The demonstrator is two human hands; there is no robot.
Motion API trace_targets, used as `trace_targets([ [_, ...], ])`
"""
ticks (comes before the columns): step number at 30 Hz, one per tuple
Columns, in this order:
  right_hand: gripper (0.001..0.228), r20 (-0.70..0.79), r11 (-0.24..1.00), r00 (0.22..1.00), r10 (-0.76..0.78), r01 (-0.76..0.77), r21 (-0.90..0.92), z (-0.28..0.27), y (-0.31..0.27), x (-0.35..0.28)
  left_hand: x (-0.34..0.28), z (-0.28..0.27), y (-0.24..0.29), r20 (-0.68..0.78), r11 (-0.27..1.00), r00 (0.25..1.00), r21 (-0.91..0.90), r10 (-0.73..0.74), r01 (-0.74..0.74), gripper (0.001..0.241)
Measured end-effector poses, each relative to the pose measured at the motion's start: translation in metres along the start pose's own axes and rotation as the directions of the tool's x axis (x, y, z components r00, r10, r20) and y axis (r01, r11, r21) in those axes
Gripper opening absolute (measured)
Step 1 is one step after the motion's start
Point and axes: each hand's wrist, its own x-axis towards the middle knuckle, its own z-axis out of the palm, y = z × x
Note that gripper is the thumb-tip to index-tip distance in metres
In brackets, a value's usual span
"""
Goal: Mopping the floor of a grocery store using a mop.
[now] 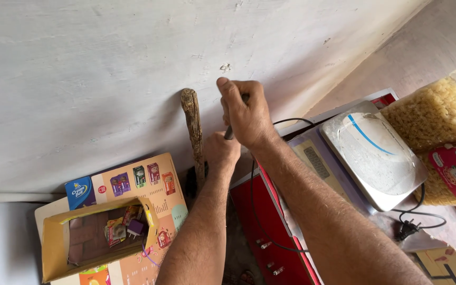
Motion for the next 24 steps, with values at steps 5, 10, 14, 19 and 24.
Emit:
trace_targets([
  [5, 0.057, 0.002, 0.987, 0.998, 0.063, -0.062, -0.149, -0.005, -0.009, 0.023, 0.030, 0.022, 0.007, 0.059, 1.000, 0.998, -0.019, -0.012, 0.013, 0.055],
  [10, 0.054, 0.090, 0.929, 0.964, 0.250, -0.213, -0.302, 0.015, -0.004, 0.029, 0.068, 0.043, -0.004, 0.158, 0.991, 0.986, -0.125, 0.059, -0.039, 0.056],
  [14, 0.039, 0.237, 0.862, 0.935, 0.265, -0.119, -0.493, 0.036, 0.024, 0.017, 0.095, 0.070, -0.014, 0.196, 0.881, 0.961, -0.466, 0.193, -0.081, 0.052],
  [19, 0.033, 0.237, 0.816, 0.961, 0.142, 0.022, -0.577, 0.028, 0.051, 0.016, 0.106, 0.106, -0.028, 0.206, 0.652, 0.927, -0.757, 0.315, -0.053, 0.049],
  [24, 0.045, 0.033, 0.928, 0.999, 0.031, -0.016, -0.372, 0.015, 0.051, 0.046, 0.098, 0.060, -0.023, 0.191, 0.635, 0.902, -0.764, 0.386, -0.110, 0.046],
])
